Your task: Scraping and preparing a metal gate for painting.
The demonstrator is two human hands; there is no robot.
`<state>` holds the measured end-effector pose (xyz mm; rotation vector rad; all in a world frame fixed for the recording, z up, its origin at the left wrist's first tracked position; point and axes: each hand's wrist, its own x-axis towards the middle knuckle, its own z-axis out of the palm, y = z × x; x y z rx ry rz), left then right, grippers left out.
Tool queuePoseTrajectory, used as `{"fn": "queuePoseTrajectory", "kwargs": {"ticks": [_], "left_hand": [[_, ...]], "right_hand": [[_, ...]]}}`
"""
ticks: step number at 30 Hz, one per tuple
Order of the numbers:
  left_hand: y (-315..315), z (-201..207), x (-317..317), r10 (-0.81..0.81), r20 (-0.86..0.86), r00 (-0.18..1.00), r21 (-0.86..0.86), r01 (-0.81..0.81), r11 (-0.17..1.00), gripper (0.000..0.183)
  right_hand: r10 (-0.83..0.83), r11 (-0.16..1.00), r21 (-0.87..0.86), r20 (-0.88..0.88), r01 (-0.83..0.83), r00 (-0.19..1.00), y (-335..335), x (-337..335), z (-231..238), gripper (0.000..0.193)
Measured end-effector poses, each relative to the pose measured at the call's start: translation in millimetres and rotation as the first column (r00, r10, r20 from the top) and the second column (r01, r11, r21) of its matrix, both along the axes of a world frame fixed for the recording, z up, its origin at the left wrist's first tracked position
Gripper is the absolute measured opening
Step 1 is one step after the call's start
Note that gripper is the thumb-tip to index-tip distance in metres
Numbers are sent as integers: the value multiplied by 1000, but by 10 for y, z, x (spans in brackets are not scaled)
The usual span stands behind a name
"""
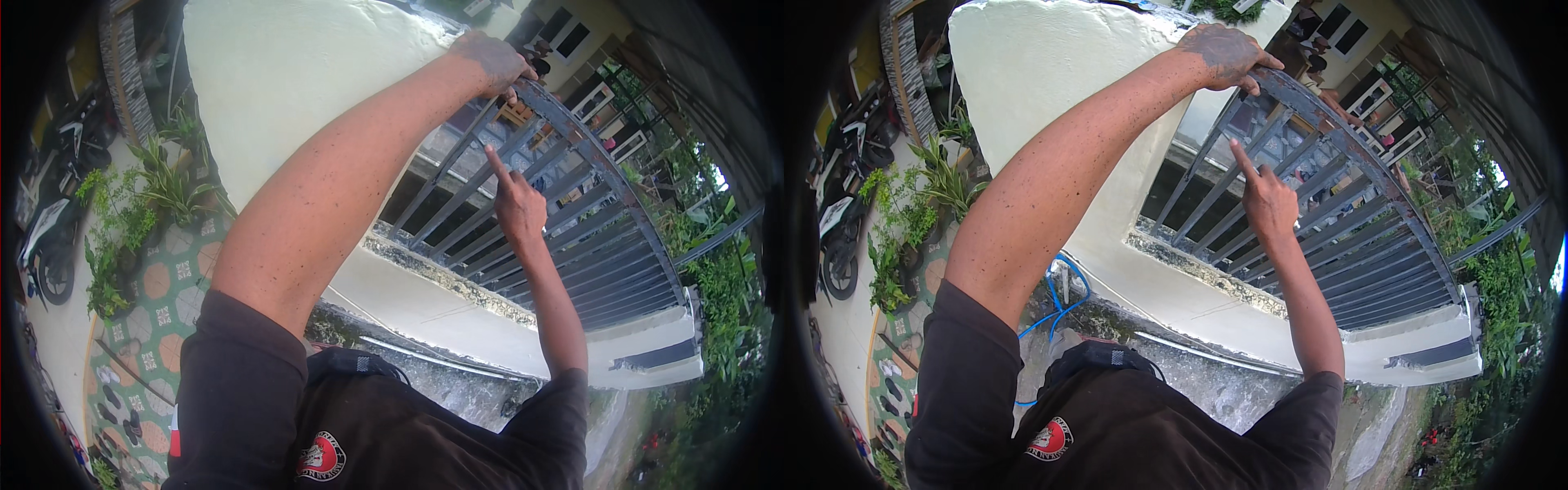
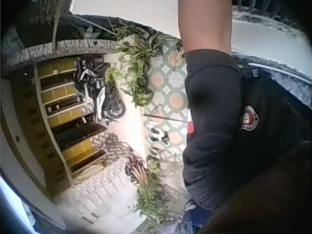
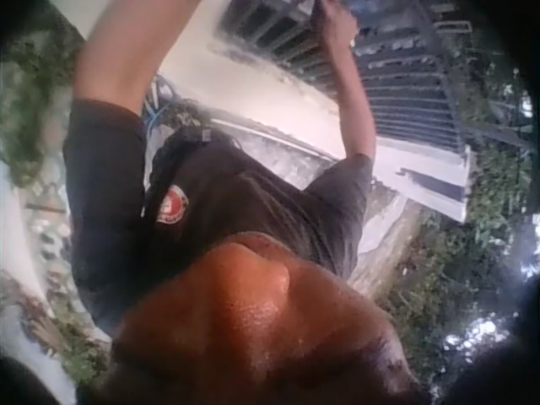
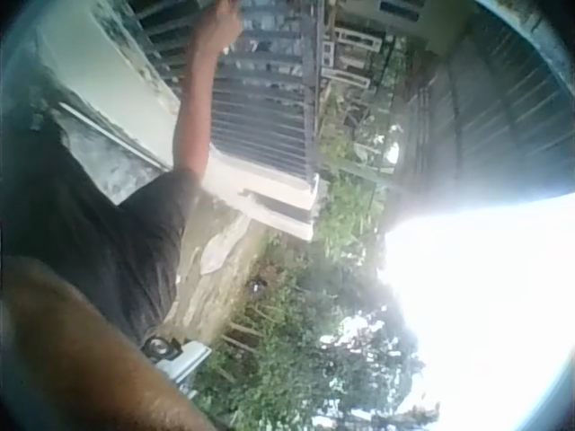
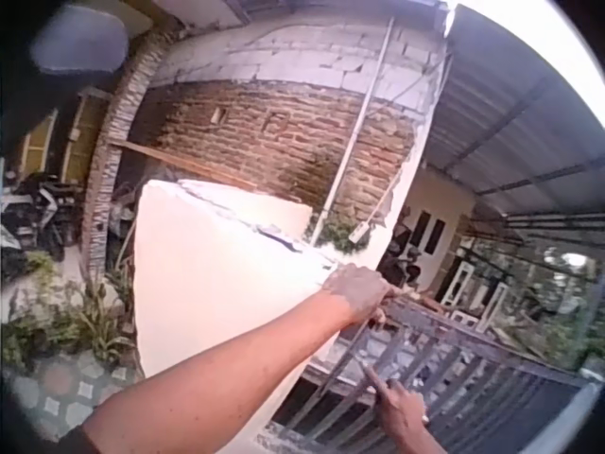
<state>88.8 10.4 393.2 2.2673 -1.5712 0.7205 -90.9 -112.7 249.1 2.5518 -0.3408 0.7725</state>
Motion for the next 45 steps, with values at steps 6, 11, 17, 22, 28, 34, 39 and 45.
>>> {"fn": "queuePoseTrajectory", "kwargs": {"ticks": [6, 11, 17, 22, 28, 34, 39, 45], "left_hand": [[-27, 18, -7, -14, -4, 1000, 20, 14, 1000, 54], [-22, -14, 40, -22, -4, 1000, 16, 22, 1000, 55], [-12, 3, 21, -18, 0, 1000, 22, 18, 1000, 55], [13, 13, -14, -22, 25, 999, 12, 21, 1000, 56], [21, 10, -5, -2, 3, 1000, 36, 2, 999, 56], [16, 10, 11, -22, 14, 1000, 16, 22, 1000, 55], [-27, -4, 35, -25, 5, 1000, 2, 25, 1000, 55], [-3, -5, 29, -37, 9, 999, -1, 37, 999, 55]], "right_hand": [[53, 993, -93, -134, -66, 990, -95, -63, -359, 86], [-6, 999, -48, -113, 0, 994, -35, -39, -165, 86], [10, 999, -43, -53, -13, 999, -49, -76, -109, 85], [-40, 999, -26, -61, 38, 997, -21, -48, 30, 85], [-9, 996, -94, -165, -7, 986, 26, -66, 41, 84], [-12, 999, -40, -137, 6, 991, 1, -63, 44, 85], [-19, 998, -67, -115, 11, 993, -34, -76, 43, 84], [13, 996, -89, -105, -22, 994, -64, -88, 10, 83]]}}
